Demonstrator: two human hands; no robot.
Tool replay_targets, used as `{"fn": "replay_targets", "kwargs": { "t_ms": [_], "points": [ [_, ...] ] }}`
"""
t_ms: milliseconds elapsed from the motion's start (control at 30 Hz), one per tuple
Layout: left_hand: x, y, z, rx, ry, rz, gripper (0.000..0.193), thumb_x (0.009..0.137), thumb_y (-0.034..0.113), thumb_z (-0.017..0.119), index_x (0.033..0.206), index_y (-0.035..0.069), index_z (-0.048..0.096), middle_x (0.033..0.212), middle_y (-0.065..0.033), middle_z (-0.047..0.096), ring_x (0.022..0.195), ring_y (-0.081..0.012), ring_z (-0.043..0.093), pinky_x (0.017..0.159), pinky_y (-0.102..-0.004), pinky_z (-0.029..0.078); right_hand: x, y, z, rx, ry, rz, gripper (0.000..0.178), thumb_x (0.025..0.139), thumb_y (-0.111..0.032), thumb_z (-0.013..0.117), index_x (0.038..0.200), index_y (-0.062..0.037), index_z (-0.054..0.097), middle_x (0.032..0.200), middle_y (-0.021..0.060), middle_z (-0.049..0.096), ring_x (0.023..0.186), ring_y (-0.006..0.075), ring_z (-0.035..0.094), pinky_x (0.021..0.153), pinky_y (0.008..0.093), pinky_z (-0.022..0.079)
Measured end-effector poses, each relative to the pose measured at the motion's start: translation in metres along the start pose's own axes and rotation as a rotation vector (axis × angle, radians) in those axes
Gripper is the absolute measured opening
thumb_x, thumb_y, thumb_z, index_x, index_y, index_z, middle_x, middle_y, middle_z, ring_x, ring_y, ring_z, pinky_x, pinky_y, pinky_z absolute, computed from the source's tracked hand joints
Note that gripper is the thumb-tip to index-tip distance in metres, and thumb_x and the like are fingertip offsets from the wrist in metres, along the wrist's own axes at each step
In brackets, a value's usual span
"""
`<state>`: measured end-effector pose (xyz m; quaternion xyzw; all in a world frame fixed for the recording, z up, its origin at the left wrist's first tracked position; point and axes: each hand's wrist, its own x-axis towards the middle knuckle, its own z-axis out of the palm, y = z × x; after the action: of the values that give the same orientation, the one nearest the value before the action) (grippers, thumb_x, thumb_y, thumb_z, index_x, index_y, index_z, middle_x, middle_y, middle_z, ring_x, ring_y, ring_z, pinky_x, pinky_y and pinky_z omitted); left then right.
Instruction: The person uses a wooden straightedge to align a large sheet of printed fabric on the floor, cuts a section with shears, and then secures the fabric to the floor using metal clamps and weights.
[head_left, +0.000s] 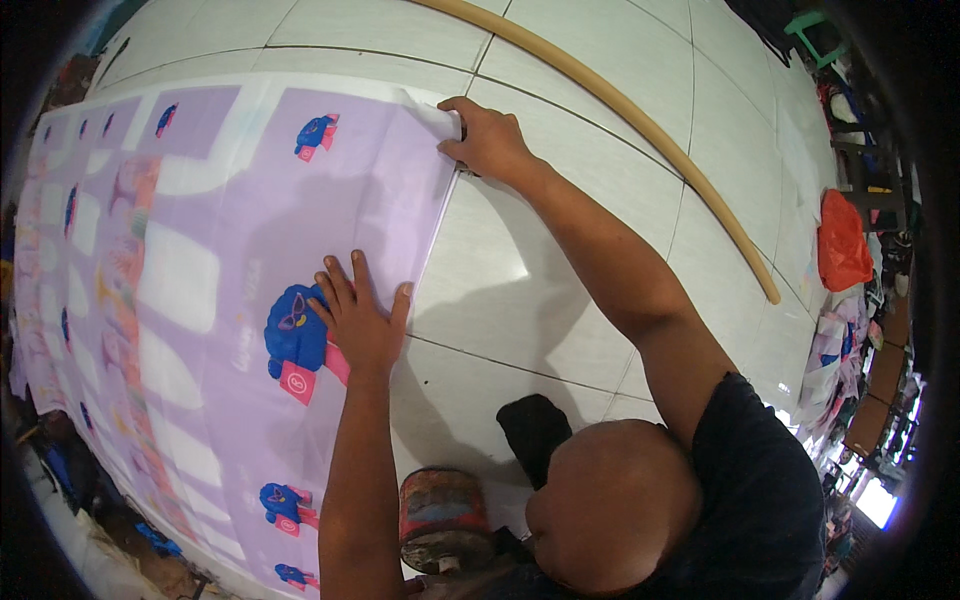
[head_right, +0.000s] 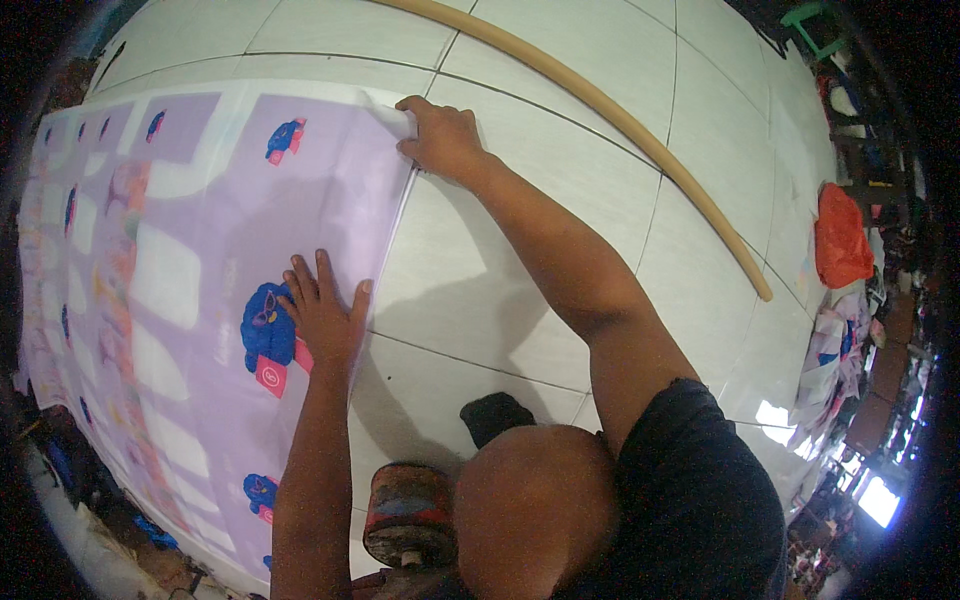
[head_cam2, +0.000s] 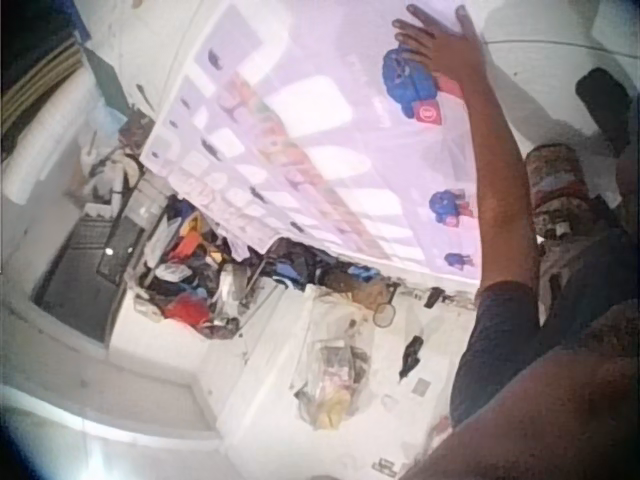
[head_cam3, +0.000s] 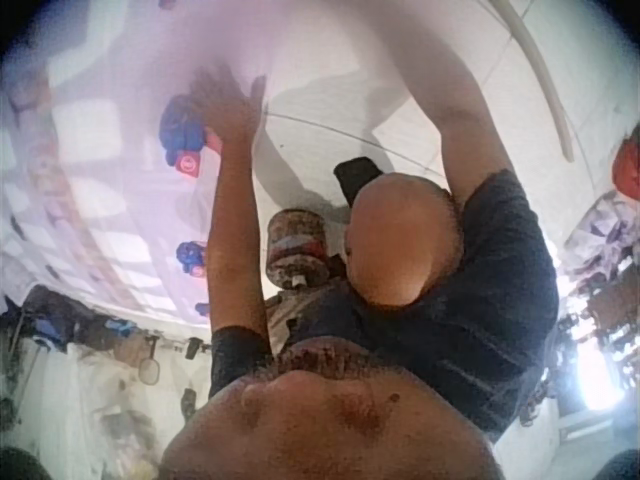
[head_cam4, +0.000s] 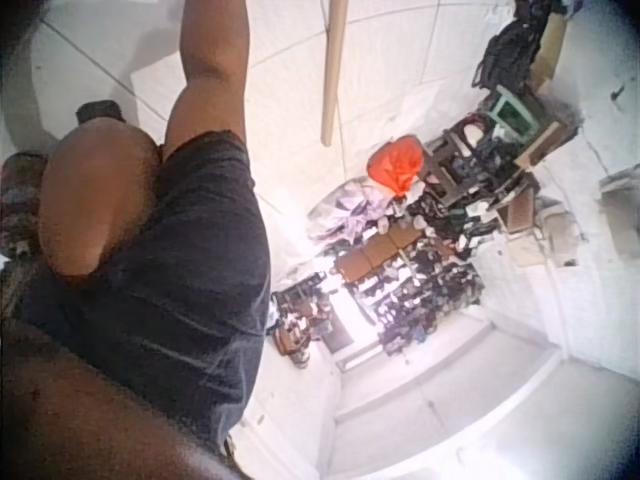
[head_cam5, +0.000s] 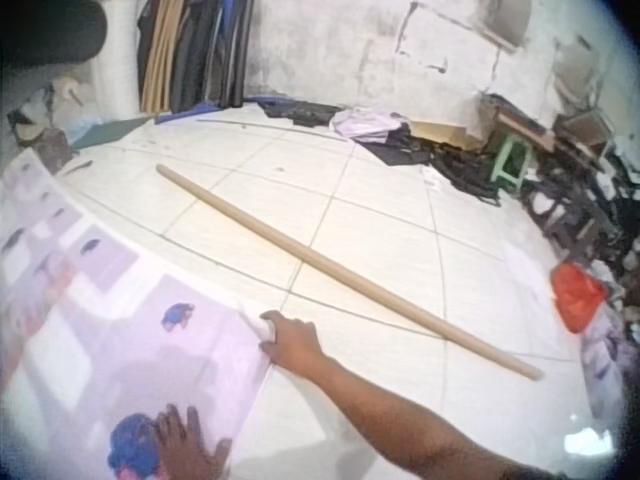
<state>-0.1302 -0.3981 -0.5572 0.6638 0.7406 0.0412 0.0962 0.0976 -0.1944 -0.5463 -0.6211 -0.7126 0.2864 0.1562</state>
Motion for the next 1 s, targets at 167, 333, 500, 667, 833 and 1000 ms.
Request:
{"fn": "replay_targets", "kwargs": {
  "t_ms": [167,333,500,667,833,1000],
  "points": [
    [0.000,0.006,0.007,-0.022,0.004,-0.021,0.084,0.089,0.060,0.056,0.154,0.012,0.032,0.159,-0.0267,0.019,0.147,-0.0476,0.014,0.117,-0.0636,0.005,0.014,0.005,-0.014,0.078,-0.025,0.103,0.060,0.079,-0.031,0.076,0.132,-0.0133,0.054,0.101,0.0140,0.072,0.101,0.0311,0.068,0.091,0.0452,0.049],
    [0.003,0.004,0.009,0.008,-0.024,-0.035,0.087,0.091,0.062,0.053,0.157,0.013,0.024,0.160,-0.0279,0.016,0.147,-0.0489,0.011,0.116,-0.0651,0.005,0.028,0.012,-0.015,0.104,0.051,0.054,0.056,0.082,-0.028,0.076,0.131,-0.0105,0.056,0.111,0.0180,0.069,0.097,0.0306,0.069,0.089,0.0410,0.053],
    [0.003,0.004,0.007,0.006,-0.022,-0.042,0.087,0.091,0.061,0.054,0.156,0.013,0.025,0.159,-0.0289,0.016,0.147,-0.0498,0.012,0.115,-0.0659,0.005,0.033,0.014,-0.021,0.289,0.044,0.064,0.048,0.083,-0.024,0.074,0.127,-0.0078,0.059,0.107,0.0157,0.070,0.091,0.0291,0.070,0.084,0.0389,0.054],
    [0.002,0.005,0.012,-0.003,0.024,-0.035,0.084,0.090,0.060,0.054,0.154,0.010,0.031,0.160,-0.0275,0.017,0.147,-0.0479,0.013,0.116,-0.0648,0.003,0.042,0.025,-0.023,0.257,0.078,0.020,0.044,0.085,-0.021,0.073,0.124,-0.0062,0.060,0.099,0.0138,0.072,0.090,0.0284,0.069,0.082,0.0388,0.054],
    [0.002,0.005,0.012,0.017,0.022,-0.019,0.085,0.091,0.060,0.054,0.157,0.014,0.025,0.160,-0.0280,0.016,0.147,-0.0491,0.013,0.115,-0.0666,0.005,0.038,0.032,-0.023,0.250,0.107,0.030,0.043,0.085,-0.023,0.072,0.123,-0.0060,0.061,0.100,0.0152,0.072,0.091,0.0297,0.069,0.084,0.0396,0.053],
    [0.002,0.004,0.010,0.010,0.018,-0.029,0.085,0.090,0.061,0.052,0.155,0.012,0.029,0.160,-0.0275,0.017,0.147,-0.0486,0.014,0.115,-0.0655,0.004,0.026,0.036,-0.029,0.203,0.216,0.095,0.044,0.090,-0.037,0.067,0.119,-0.0043,0.063,0.100,0.0179,0.071,0.092,0.0317,0.069,0.084,0.0412,0.053]
  ]
}}
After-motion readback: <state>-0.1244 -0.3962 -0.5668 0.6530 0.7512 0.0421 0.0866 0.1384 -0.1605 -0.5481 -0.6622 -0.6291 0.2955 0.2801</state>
